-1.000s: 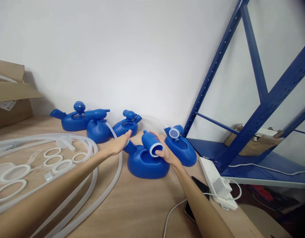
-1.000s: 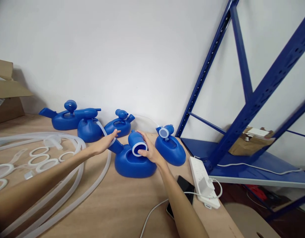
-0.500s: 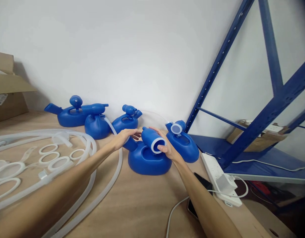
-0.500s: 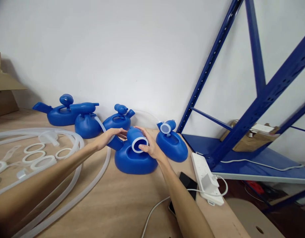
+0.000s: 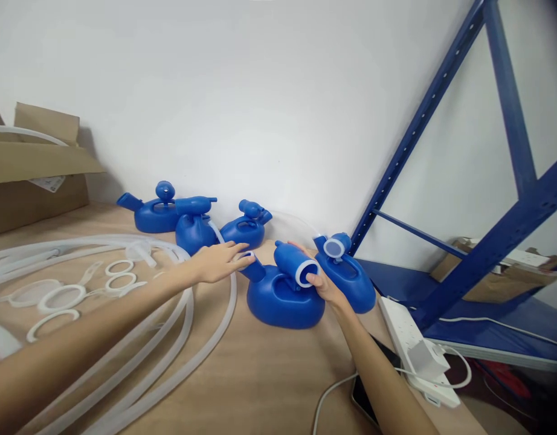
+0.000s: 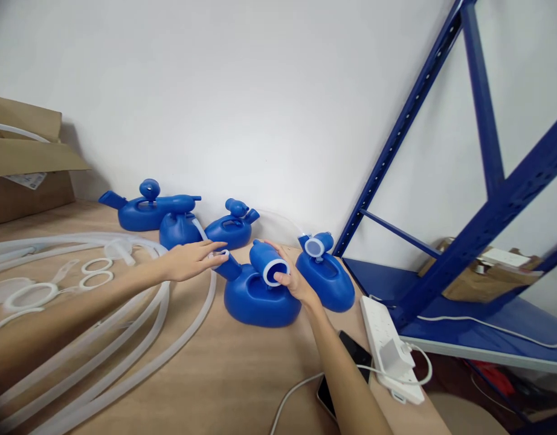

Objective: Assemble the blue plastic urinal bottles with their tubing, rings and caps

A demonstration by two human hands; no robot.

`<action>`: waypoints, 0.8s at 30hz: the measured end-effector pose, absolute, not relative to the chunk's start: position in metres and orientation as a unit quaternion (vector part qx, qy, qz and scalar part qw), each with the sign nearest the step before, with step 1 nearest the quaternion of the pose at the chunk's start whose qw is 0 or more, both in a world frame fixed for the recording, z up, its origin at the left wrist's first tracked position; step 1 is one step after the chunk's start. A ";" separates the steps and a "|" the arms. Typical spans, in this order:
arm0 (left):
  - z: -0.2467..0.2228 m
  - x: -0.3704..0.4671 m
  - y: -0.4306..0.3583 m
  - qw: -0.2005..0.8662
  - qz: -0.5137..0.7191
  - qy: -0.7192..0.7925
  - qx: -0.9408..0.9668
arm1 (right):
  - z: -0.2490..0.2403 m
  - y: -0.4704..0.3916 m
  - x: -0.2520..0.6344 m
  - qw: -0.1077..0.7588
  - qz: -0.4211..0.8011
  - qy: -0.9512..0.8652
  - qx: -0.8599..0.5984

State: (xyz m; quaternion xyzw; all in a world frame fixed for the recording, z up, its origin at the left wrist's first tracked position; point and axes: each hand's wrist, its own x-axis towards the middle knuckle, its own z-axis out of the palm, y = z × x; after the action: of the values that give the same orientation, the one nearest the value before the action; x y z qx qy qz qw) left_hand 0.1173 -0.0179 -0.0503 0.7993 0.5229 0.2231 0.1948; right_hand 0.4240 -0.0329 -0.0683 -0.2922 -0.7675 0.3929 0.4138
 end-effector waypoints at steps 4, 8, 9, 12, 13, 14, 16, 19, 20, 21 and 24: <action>-0.039 0.018 -0.022 0.029 0.091 0.645 0.758 | -0.070 -0.032 0.425 0.418 0.381 -0.771 -0.292; -0.047 -0.082 -0.034 0.031 0.046 0.719 0.693 | -0.076 -0.027 0.429 0.426 0.370 -0.770 -0.297; -0.055 -0.098 -0.040 0.060 0.036 0.719 0.692 | -0.078 -0.026 0.430 0.424 0.368 -0.772 -0.299; -0.083 -0.110 -0.056 0.137 0.034 0.660 0.738 | -0.081 -0.023 0.431 0.410 0.356 -0.782 -0.306; -0.092 -0.103 -0.060 0.136 0.031 0.636 0.759 | -0.081 -0.023 0.431 0.404 0.349 -0.787 -0.310; -0.098 -0.093 -0.061 0.124 0.036 0.617 0.776 | -0.081 -0.023 0.430 0.399 0.342 -0.790 -0.315; -0.104 -0.069 -0.059 0.106 0.030 0.608 0.786 | -0.082 -0.024 0.429 0.388 0.332 -0.795 -0.328; -0.096 -0.053 -0.051 0.110 0.026 0.619 0.777 | -0.083 -0.026 0.427 0.378 0.318 -0.797 -0.347; -0.092 -0.056 -0.049 0.111 0.029 0.624 0.773 | -0.083 -0.026 0.427 0.375 0.313 -0.799 -0.352; -0.087 -0.062 -0.049 0.109 0.030 0.630 0.768 | -0.083 -0.026 0.427 0.373 0.306 -0.801 -0.355; -0.080 -0.093 -0.055 0.107 0.031 0.642 0.758 | -0.084 -0.024 0.427 0.373 0.291 -0.807 -0.353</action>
State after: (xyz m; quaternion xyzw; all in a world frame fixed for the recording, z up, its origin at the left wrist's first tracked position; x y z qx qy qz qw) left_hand -0.0929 -0.0552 -0.0800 0.7582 0.6424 0.0315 0.1068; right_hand 0.4268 -0.0243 -0.0844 -0.3533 -0.8071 0.2909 0.3730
